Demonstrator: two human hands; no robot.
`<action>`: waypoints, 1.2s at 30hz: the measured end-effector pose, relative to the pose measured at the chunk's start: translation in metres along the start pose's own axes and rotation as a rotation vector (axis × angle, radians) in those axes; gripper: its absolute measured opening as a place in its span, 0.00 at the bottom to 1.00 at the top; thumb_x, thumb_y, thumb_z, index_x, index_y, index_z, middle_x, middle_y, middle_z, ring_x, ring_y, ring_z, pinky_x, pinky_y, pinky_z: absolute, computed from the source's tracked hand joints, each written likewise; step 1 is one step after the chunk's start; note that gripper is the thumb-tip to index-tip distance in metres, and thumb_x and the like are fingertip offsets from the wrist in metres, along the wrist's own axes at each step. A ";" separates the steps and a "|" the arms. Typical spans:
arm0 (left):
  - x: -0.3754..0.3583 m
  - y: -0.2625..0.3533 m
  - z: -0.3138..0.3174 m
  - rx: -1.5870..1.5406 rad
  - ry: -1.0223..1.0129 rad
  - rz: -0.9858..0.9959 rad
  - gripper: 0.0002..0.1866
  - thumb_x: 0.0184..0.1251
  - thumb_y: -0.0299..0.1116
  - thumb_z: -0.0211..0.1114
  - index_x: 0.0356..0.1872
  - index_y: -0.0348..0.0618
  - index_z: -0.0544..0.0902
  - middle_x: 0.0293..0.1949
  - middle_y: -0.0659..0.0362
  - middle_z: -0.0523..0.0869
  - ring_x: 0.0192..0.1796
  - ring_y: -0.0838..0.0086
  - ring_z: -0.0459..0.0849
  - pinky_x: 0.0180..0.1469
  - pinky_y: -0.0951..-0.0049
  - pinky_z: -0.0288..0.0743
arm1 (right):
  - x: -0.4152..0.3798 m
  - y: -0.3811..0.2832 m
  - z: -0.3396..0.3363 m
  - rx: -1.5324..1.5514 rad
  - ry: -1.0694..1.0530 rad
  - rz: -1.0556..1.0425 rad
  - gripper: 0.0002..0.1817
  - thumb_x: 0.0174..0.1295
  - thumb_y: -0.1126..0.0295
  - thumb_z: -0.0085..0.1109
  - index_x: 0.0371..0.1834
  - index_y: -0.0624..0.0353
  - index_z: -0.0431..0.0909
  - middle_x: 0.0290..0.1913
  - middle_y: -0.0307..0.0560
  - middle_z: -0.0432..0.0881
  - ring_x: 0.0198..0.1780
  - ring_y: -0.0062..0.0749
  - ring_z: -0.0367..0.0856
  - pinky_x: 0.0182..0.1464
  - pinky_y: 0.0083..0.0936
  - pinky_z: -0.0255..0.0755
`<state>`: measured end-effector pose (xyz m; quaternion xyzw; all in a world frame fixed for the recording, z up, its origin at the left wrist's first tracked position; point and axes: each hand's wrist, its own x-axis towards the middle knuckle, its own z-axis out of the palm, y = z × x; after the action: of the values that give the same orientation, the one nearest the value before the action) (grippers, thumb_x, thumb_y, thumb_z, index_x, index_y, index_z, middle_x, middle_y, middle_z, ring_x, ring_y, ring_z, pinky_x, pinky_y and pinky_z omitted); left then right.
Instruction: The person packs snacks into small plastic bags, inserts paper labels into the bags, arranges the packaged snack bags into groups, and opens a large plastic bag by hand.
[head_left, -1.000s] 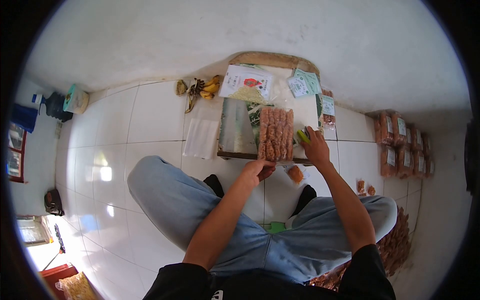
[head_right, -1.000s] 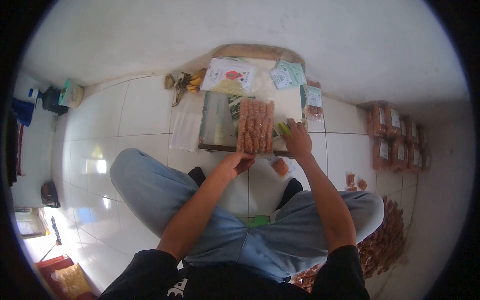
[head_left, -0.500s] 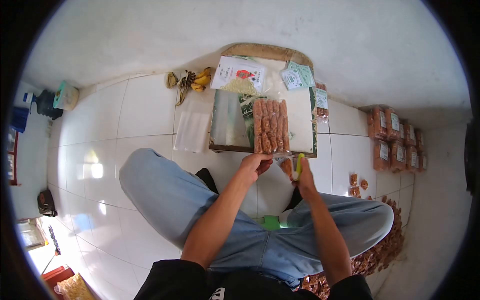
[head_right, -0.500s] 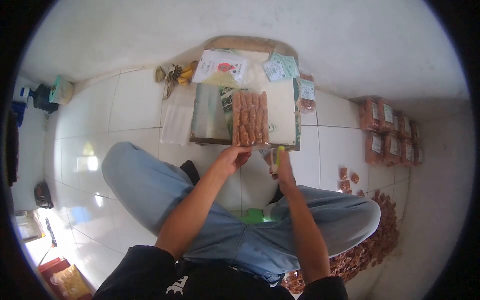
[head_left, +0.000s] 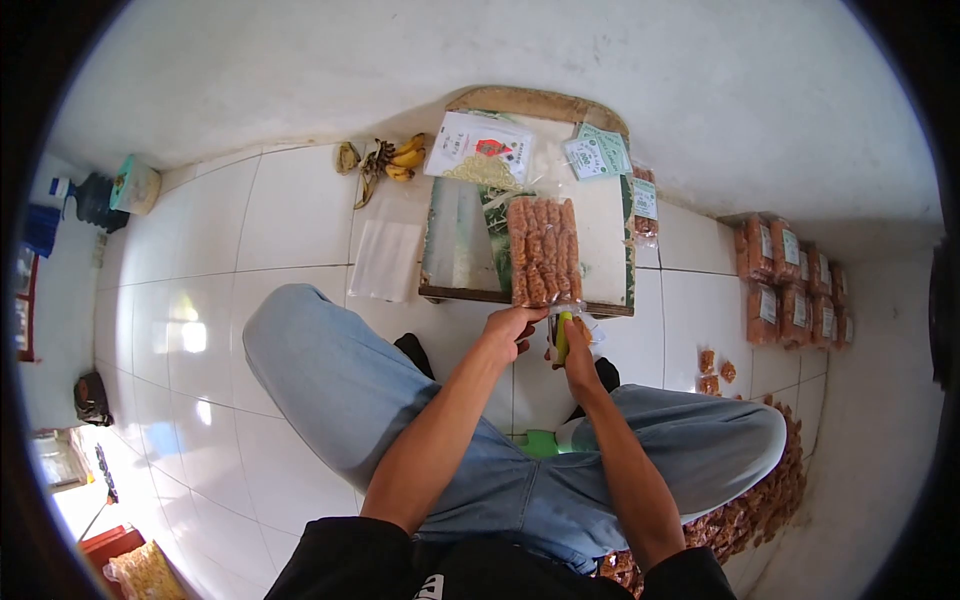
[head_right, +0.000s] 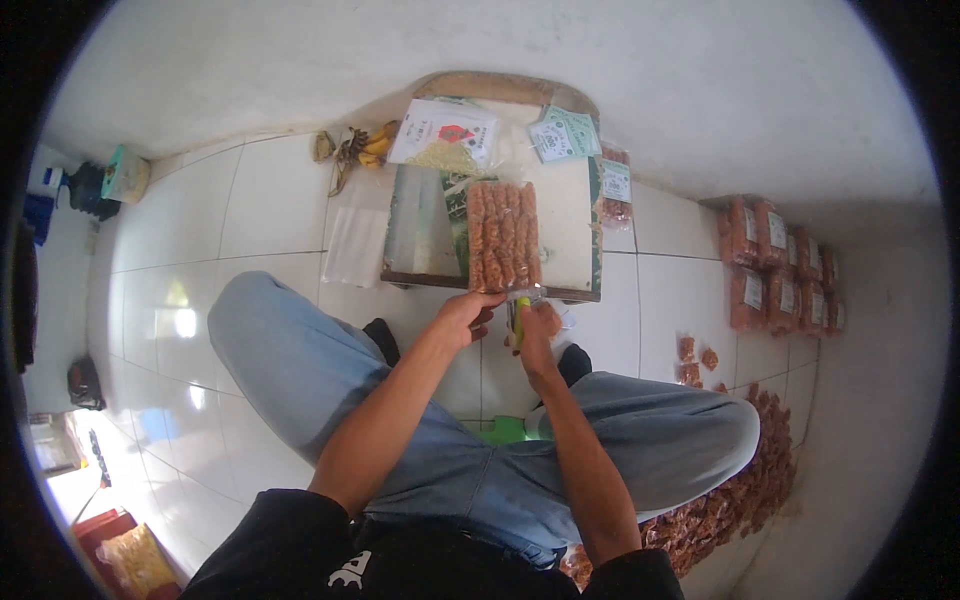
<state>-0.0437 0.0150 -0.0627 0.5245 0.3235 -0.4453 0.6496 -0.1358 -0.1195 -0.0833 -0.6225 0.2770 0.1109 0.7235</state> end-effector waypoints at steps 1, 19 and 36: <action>0.002 -0.001 0.000 0.012 0.002 -0.005 0.13 0.55 0.37 0.77 0.38 0.54 0.83 0.33 0.70 0.78 0.35 0.80 0.73 0.39 0.71 0.67 | 0.003 0.004 -0.001 0.049 -0.024 -0.012 0.20 0.77 0.49 0.38 0.49 0.53 0.72 0.36 0.39 0.76 0.34 0.24 0.78 0.31 0.24 0.68; 0.017 -0.007 -0.006 -0.064 -0.075 -0.065 0.09 0.59 0.38 0.73 0.33 0.58 0.79 0.28 0.74 0.79 0.25 0.85 0.69 0.21 0.79 0.57 | 0.014 -0.010 0.007 0.209 -0.057 0.041 0.14 0.73 0.58 0.51 0.43 0.57 0.76 0.33 0.40 0.78 0.32 0.27 0.78 0.30 0.24 0.70; 0.022 -0.009 -0.008 0.029 0.058 0.071 0.12 0.53 0.38 0.78 0.36 0.50 0.85 0.30 0.69 0.81 0.31 0.80 0.74 0.27 0.76 0.64 | 0.026 0.007 0.003 0.231 0.127 0.070 0.16 0.70 0.56 0.50 0.40 0.57 0.80 0.30 0.40 0.79 0.27 0.26 0.76 0.28 0.24 0.69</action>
<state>-0.0428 0.0167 -0.0871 0.5578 0.3169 -0.4110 0.6477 -0.1171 -0.1200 -0.1028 -0.5310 0.3547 0.0637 0.7670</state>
